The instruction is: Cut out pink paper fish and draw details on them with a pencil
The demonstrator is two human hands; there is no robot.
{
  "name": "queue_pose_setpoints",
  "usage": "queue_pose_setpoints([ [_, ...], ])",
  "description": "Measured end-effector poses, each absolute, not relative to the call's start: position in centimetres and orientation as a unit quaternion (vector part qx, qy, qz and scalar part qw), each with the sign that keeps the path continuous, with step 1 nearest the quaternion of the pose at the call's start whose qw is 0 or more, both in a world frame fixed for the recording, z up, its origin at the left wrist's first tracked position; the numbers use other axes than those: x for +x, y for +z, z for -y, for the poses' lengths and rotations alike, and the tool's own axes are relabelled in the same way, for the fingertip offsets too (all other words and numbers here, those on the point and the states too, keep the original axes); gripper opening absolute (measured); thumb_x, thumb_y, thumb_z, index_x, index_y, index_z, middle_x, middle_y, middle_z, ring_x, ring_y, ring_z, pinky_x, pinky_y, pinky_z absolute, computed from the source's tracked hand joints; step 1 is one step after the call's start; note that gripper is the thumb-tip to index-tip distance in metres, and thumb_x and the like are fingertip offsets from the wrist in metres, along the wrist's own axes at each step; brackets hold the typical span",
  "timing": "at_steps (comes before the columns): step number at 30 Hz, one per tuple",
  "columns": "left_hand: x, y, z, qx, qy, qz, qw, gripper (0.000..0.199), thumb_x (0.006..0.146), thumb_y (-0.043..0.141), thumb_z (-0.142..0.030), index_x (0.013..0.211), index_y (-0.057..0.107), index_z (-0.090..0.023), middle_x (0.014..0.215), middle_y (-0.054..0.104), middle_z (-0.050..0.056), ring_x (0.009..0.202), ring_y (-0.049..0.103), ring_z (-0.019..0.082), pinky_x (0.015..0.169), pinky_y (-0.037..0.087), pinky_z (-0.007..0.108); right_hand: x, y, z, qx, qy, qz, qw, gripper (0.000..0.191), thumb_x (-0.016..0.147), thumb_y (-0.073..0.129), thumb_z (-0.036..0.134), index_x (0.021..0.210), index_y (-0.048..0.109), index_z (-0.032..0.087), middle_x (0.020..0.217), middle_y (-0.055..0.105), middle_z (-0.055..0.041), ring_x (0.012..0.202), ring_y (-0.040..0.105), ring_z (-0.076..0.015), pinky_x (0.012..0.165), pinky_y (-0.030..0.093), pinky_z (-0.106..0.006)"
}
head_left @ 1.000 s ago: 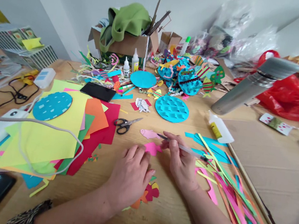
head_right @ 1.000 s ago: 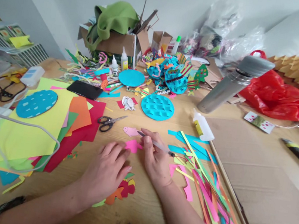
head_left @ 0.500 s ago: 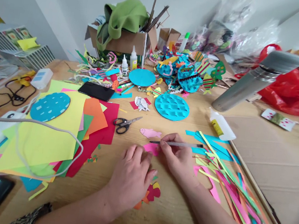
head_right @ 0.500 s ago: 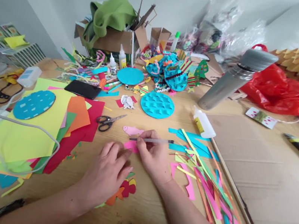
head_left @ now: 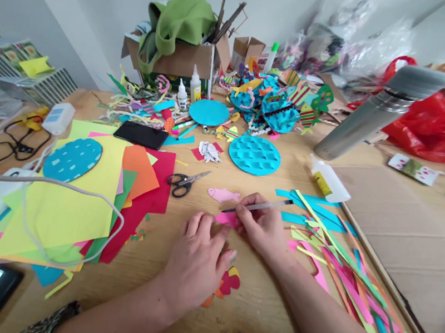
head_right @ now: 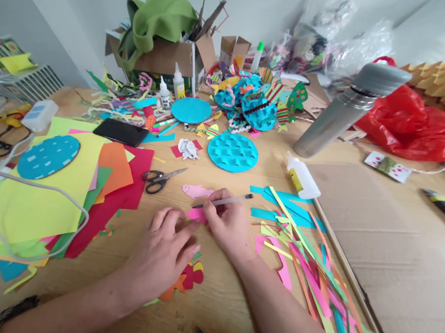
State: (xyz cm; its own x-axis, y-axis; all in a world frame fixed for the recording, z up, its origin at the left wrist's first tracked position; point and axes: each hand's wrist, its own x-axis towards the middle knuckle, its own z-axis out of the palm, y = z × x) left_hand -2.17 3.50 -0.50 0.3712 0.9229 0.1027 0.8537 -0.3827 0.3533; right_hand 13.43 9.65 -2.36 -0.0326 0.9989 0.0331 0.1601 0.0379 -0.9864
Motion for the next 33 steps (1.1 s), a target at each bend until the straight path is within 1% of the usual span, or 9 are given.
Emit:
queue_pose_setpoints([
  [3,-2.16,-0.50,-3.41,0.817,0.139,-0.545,0.125,0.037,0.094,0.056,-0.033,0.128,0.061,-0.020,0.119,0.052,0.013,0.116,0.043,0.033,0.099,0.044,0.056,13.37,-2.56,-9.69,-0.532,0.464,0.549,0.447,0.021,0.084,0.064,0.039,0.077,0.053,0.022,0.052,0.054,0.0051,0.041,0.049,-0.0119,0.040,0.037,-0.024],
  [7,-2.17,-0.51,-3.38,0.815,0.140,-0.549,0.119,0.035,0.094,0.056,-0.032,0.127,0.061,-0.021,0.122,0.051,0.014,0.118,0.042,0.034,0.098,0.045,0.056,13.34,-2.43,-9.76,-0.540,0.450,0.564,0.433,0.020,0.084,0.062,0.038,0.076,0.053,0.022,0.049,0.055,0.0051,0.038,0.047,-0.0114,0.038,0.035,-0.023],
  [14,-2.28,-0.28,-3.45,0.811,0.119,-0.559,0.128,0.036,0.094,0.055,-0.033,0.129,0.061,-0.024,0.100,0.050,0.009,0.097,0.046,0.029,0.086,0.048,0.051,13.32,-2.15,-9.75,-0.545,0.447,0.570,0.422,0.019,0.083,0.061,0.037,0.074,0.053,0.022,0.048,0.054,0.0051,0.037,0.047,-0.0114,0.038,0.034,-0.023],
  [20,-2.36,-0.25,-3.42,0.817,0.114,-0.554,0.112,0.035,0.095,0.054,-0.034,0.128,0.061,-0.024,0.095,0.049,0.008,0.093,0.045,0.027,0.082,0.047,0.048,13.23,-2.12,-9.83,-0.546,0.452,0.566,0.421,0.022,0.084,0.062,0.039,0.074,0.053,0.022,0.048,0.056,0.0040,0.037,0.048,-0.0118,0.037,0.035,-0.024],
  [24,-2.37,-0.16,-3.48,0.818,0.107,-0.556,0.104,0.035,0.096,0.053,-0.035,0.128,0.061,-0.024,0.091,0.049,0.007,0.091,0.045,0.027,0.080,0.046,0.047,13.24,-2.14,-9.86,-0.544,0.449,0.568,0.423,0.022,0.083,0.062,0.039,0.073,0.054,0.022,0.047,0.055,0.0047,0.037,0.047,-0.0117,0.037,0.035,-0.023],
  [30,-2.37,-0.09,-3.46,0.820,0.097,-0.555,0.100,0.035,0.096,0.052,-0.036,0.128,0.062,-0.024,0.092,0.051,0.008,0.091,0.046,0.028,0.079,0.047,0.048,13.25,-2.17,-9.90,-0.544,0.450,0.570,0.420,0.022,0.084,0.062,0.039,0.074,0.054,0.021,0.048,0.056,0.0040,0.037,0.048,-0.0114,0.037,0.035,-0.023],
  [33,-2.33,-0.06,-3.40,0.819,0.099,-0.555,0.109,0.037,0.095,0.054,-0.036,0.130,0.060,-0.024,0.101,0.054,0.010,0.095,0.047,0.029,0.082,0.047,0.050,13.24,-2.15,-9.89,-0.548,0.452,0.567,0.417,0.023,0.084,0.061,0.040,0.074,0.053,0.021,0.048,0.056,0.0036,0.037,0.049,-0.0116,0.037,0.036,-0.023],
])
